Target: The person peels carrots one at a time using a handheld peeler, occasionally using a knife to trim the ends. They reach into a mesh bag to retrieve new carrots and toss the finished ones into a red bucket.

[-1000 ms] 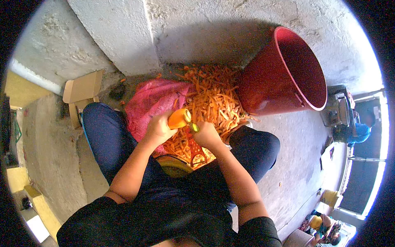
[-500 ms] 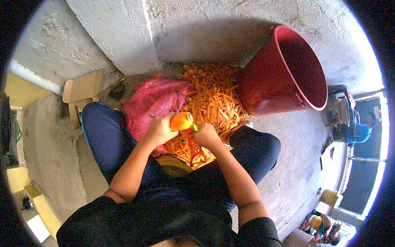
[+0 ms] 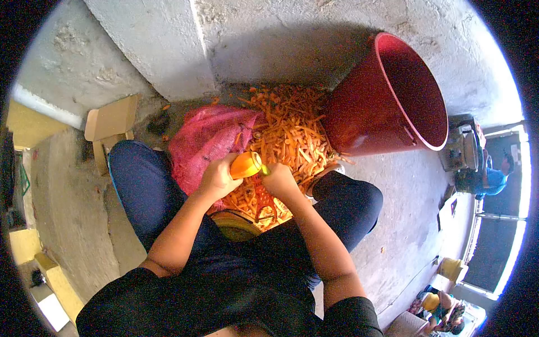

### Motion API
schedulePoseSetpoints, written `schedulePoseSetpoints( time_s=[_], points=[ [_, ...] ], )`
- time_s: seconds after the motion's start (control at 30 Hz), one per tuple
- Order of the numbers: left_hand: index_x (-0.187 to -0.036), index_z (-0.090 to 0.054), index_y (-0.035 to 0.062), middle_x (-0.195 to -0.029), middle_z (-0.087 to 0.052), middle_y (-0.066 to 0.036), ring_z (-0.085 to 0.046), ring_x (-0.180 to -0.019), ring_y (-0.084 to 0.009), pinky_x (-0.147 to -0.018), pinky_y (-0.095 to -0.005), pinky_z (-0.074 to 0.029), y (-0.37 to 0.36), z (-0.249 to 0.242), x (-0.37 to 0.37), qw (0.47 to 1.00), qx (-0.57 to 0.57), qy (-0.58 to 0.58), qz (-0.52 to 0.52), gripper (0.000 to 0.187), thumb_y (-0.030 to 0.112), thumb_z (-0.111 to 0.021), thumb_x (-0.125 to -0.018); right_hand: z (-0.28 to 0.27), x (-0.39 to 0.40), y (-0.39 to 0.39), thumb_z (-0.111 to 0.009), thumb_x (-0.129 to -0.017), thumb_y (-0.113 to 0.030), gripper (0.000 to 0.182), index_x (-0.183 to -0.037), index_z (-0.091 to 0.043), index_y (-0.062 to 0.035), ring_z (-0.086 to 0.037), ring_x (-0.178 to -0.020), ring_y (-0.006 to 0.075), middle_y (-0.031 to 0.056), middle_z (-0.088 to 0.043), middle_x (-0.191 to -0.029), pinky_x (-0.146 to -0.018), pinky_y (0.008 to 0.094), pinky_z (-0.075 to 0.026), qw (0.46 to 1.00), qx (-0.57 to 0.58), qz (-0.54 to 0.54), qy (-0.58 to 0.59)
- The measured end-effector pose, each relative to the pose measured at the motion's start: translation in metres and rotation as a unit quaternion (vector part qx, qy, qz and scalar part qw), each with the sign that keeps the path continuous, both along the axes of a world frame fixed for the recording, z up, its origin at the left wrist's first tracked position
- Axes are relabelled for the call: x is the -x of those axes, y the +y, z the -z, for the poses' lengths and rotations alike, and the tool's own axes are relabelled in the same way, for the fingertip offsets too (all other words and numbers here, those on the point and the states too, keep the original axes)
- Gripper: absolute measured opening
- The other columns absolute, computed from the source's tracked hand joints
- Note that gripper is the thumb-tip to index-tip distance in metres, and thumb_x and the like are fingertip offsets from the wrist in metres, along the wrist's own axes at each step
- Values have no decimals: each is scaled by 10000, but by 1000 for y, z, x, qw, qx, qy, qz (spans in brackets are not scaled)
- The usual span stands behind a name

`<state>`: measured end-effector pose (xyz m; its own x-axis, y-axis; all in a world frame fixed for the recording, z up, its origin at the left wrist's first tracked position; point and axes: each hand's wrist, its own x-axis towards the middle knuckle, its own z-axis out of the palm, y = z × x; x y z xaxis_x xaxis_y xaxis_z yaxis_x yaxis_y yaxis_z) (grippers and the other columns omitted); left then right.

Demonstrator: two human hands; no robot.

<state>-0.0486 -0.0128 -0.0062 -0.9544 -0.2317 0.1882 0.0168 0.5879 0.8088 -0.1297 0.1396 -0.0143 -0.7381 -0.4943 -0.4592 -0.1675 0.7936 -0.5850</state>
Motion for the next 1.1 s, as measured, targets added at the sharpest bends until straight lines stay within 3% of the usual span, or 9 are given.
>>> schedulePoseSetpoints(
  time_s=[0.2, 0.33, 0.6, 0.7, 0.8, 0.83, 0.93, 1.0, 1.1],
  points=[
    [-903, -538, 42, -745, -583, -163, -575, -708, -326, -613, -360, -463, 3, -1, 0, 997, 4, -79, -21, 335, 87, -658, -593, 12, 0, -2, -516, -722, -284, 305, -786, -570, 9, -558, -758, 362, 236, -566, -739, -676, 405, -441, 999, 18, -15, 32],
    [-942, -540, 46, -800, -600, -103, -589, -765, -203, -683, -287, -443, 17, -22, -3, 931, -224, -62, 281, 392, 74, -676, -575, 36, 12, 4, -509, -715, -369, 369, -774, -583, -12, -565, -739, 359, 213, -578, -747, -642, 413, -454, 998, -14, -60, 5],
    [-981, -509, 26, -870, -584, -74, -558, -810, -151, -736, -271, -430, 13, -9, -2, 951, -258, -110, 133, 405, 93, -692, -627, 95, 3, 15, -554, -655, -216, 179, -689, -587, -43, -567, -633, 340, 177, -583, -672, -563, 391, -464, 951, 222, -198, 87],
    [-1050, -458, 37, -860, -561, -29, -534, -780, -121, -680, -244, -441, 17, 7, 1, 962, -271, -38, 21, 458, 91, -685, -656, 96, 24, 18, -523, -668, -203, 183, -755, -601, -62, -566, -638, 351, 175, -590, -708, -580, 406, -466, 927, -112, -338, 117],
    [-1153, -354, 53, -945, -519, -64, -536, -702, -156, -640, -267, -445, 8, 35, 10, 887, -391, -212, -125, 584, 85, -667, -661, 78, 56, 34, -507, -730, -286, 287, -789, -606, -23, -572, -713, 350, 208, -587, -759, -643, 412, -455, 973, -154, -154, 72],
    [-1172, -342, 84, -847, -516, -43, -484, -544, -131, -457, -272, -415, 5, 100, 11, 933, -310, -120, -139, 599, 109, -668, -669, 45, 59, 30, -521, -742, -320, 330, -772, -603, -1, -574, -731, 344, 228, -581, -761, -657, 412, -449, 987, -140, -44, 62],
    [-1103, -387, 64, -662, -489, -20, -422, -432, -114, -361, -262, -331, 5, 100, 9, 755, -472, -388, -236, 450, 128, -607, -715, 49, 75, 49, -516, -744, -295, 322, -757, -591, 17, -580, -668, 327, 231, -572, -687, -591, 401, -448, 983, -88, 117, 110],
    [-1071, -424, 104, -611, -463, -7, -398, -410, -99, -344, -243, -320, 4, 132, 33, 757, -519, -258, -302, 403, 159, -614, -721, 66, 84, 62, -507, -743, -290, 336, -789, -570, 37, -582, -617, 308, 196, -583, -661, -529, 398, -450, 978, -46, 167, 120],
    [-1026, -458, 149, -597, -437, 34, -371, -380, -72, -334, -222, -324, 16, 69, 98, 840, -517, -98, -131, 299, 144, -561, -745, 64, 72, 56, -538, -747, -247, 280, -813, -560, 24, -527, -504, 208, 108, -559, -581, -425, 329, -402, 932, 123, 325, -101]
  ],
)
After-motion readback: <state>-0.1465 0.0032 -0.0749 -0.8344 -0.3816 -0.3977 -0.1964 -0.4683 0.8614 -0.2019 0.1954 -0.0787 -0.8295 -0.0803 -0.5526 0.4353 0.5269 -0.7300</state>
